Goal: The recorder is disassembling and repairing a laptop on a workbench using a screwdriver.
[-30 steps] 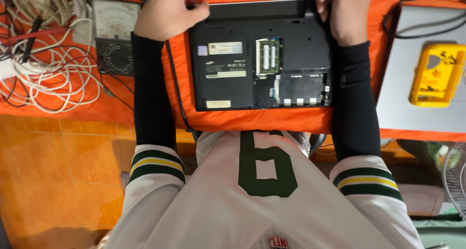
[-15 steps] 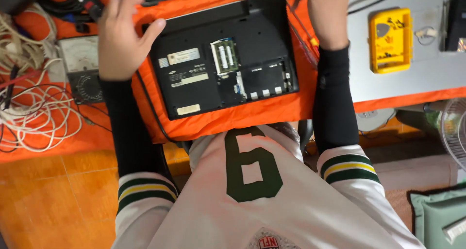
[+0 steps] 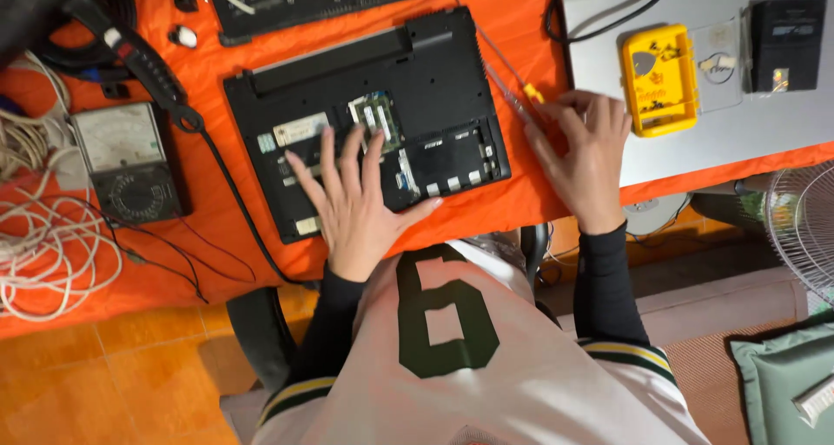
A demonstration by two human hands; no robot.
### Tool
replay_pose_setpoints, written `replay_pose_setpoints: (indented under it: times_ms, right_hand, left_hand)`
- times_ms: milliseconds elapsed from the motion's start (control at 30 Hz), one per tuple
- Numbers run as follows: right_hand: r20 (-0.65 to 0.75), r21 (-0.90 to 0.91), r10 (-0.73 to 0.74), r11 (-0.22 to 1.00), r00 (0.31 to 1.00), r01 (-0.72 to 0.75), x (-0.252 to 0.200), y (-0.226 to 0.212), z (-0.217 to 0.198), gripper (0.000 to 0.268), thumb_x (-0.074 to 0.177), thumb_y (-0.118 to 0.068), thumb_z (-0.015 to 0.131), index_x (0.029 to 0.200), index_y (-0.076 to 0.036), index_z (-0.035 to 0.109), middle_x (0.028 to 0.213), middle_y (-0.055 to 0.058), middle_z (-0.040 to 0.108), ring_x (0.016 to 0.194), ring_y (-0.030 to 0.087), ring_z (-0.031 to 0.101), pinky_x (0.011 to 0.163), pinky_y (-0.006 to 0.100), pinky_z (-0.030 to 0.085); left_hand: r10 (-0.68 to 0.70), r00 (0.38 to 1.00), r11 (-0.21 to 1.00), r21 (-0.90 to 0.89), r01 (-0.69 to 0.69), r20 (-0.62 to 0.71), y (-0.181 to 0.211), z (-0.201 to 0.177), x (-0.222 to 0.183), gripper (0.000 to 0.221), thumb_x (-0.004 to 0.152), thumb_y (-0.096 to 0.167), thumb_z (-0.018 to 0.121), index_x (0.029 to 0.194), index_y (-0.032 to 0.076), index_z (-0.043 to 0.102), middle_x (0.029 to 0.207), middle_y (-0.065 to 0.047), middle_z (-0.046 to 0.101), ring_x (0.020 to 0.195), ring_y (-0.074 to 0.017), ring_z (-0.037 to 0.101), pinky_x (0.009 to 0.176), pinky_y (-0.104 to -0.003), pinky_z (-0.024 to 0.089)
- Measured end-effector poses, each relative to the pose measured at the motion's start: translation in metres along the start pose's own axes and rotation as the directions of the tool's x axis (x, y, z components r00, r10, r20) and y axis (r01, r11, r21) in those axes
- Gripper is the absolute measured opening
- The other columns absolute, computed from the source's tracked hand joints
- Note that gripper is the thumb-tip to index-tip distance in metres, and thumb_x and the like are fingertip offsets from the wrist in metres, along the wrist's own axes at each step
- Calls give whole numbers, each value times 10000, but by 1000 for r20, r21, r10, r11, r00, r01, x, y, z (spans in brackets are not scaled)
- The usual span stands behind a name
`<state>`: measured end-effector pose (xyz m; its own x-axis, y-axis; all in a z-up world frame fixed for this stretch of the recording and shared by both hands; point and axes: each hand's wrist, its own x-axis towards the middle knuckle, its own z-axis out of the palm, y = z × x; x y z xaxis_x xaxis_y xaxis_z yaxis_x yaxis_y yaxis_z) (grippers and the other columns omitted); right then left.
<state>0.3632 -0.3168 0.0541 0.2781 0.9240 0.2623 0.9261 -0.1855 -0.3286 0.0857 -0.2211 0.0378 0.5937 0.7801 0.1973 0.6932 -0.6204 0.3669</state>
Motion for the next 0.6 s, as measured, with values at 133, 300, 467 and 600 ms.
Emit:
replay_pose_setpoints:
  times_ms: [133, 300, 467, 600]
  right_hand:
    - [-39, -45, -36, 998, 999, 34, -1, -6, -4, 268, 984, -218, 839, 1198, -91, 738, 1212, 90, 588, 1126, 299, 486, 1013, 438, 366]
    - [-111, -49, 20, 998, 994, -26, 2, -2, 5, 243, 1017, -205, 801, 1218, -83, 741, 1192, 80, 601, 1103, 288, 506, 1005, 430, 383]
    - [-143, -57, 41, 997, 989, -50, 4, 4, 8, 199, 992, -204, 795, 1149, -83, 770, 1150, 73, 610, 1072, 286, 523, 969, 420, 393]
    - [-121, -76, 63, 994, 991, -72, 7, 10, 12, 184, 983, -235, 803, 1103, -96, 791, 1097, 72, 594, 1050, 274, 524, 966, 411, 392]
  left_hand:
    - [-90, 994, 996, -24, 89, -58, -1, 0, -5, 1090, 771, 796, 726, 1485, 6, 493, 1561, -209, 406, 1535, -436, 210, 1191, -747, -15]
    - [-124, 992, 992, -6, 124, -29, -9, -8, -1, 1172, 655, 824, 726, 1456, -2, 499, 1539, -148, 451, 1532, -381, 234, 1178, -745, -23]
    - [-107, 993, 994, 10, 108, -55, -18, -15, 0, 1155, 665, 822, 732, 1443, -1, 504, 1528, -150, 467, 1537, -376, 245, 1199, -722, -21]
    - [-95, 994, 995, 5, 95, -56, -26, -18, -1, 1174, 644, 824, 730, 1440, -8, 499, 1528, -155, 471, 1524, -362, 259, 1198, -711, -20]
